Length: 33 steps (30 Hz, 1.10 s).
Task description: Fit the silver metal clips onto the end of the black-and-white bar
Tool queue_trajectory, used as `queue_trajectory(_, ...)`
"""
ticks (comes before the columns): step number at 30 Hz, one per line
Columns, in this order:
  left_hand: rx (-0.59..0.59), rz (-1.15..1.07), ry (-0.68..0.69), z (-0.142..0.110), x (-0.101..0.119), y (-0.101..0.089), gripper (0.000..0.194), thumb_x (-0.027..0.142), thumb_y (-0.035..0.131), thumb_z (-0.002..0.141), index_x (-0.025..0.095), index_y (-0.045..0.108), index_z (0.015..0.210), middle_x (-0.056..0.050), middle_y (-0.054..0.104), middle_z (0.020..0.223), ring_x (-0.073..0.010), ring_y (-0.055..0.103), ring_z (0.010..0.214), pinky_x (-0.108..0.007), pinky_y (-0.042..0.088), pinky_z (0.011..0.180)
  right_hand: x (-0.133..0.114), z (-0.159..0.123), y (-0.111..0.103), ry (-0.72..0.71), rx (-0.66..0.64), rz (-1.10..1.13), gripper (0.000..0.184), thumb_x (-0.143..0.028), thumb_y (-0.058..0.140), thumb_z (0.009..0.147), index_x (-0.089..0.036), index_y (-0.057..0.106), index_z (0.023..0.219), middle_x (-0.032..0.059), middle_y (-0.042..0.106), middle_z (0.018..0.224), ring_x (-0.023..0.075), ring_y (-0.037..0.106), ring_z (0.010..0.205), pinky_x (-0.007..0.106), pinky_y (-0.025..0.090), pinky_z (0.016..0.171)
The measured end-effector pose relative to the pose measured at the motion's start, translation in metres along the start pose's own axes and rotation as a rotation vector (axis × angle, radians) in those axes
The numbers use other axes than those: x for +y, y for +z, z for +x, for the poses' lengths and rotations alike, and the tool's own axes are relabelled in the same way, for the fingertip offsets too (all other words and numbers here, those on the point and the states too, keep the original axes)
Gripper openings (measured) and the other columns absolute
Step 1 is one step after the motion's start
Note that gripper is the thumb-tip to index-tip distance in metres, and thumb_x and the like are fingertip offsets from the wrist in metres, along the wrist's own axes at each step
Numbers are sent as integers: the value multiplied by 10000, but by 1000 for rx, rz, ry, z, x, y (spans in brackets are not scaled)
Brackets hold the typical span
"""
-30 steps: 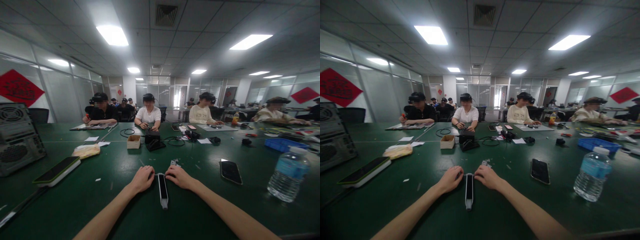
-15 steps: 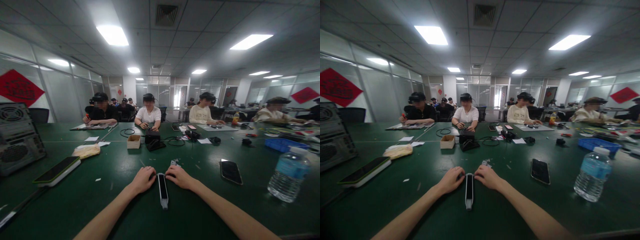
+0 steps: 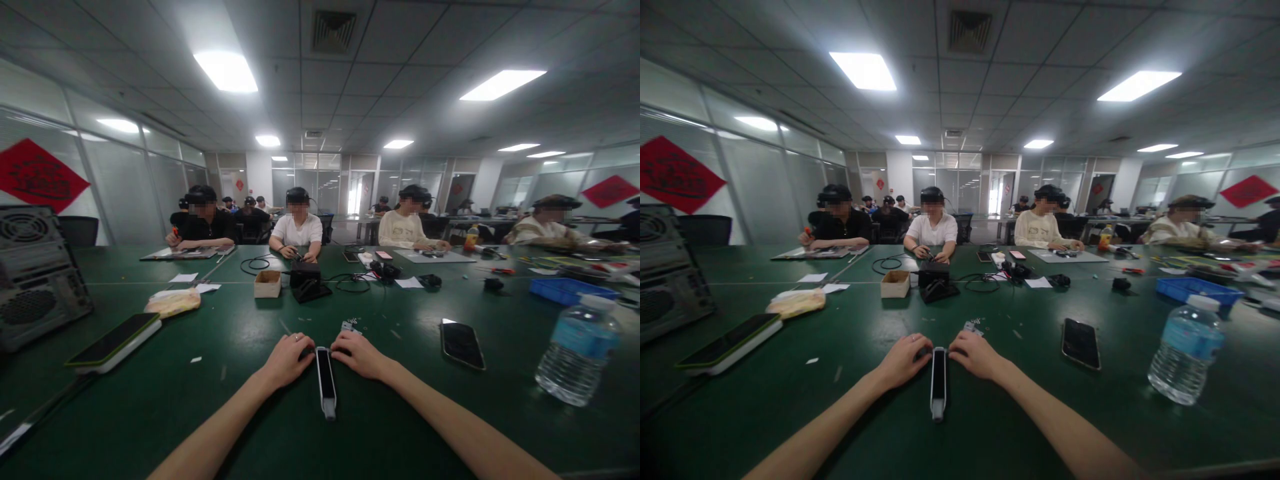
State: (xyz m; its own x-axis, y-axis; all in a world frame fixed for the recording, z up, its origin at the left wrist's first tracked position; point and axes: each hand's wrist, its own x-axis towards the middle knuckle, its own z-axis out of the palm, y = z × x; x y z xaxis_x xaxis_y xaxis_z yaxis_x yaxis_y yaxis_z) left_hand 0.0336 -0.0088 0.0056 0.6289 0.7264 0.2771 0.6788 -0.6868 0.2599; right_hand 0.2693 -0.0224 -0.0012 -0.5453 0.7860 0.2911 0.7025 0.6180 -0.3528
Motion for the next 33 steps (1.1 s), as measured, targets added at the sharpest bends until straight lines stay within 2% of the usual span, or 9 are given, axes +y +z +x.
queue_trajectory(16, -3, -2, -15, 1, 0, 0, 158, 281, 484, 885, 219, 587, 987, -26, 609, 1002, -180, 556, 931, -302, 413, 823, 6, 1, 4, -28, 14, -13, 225, -341, 492, 920, -201, 652, 993, 53, 579, 972, 167, 526, 894, 296, 439, 801)
queue_trajectory(33, 4, 15, -19, 1, 4, -3, 122, 251, 504, 870, 216, 589, 951, -13, 614, 947, -175, 570, 877, -287, 402, 765, -4, 0, -5, 5, -18, -25, 189, -297, 518, 898, -188, 647, 984, 62, 580, 995, 175, 532, 891, 302, 456, 776)
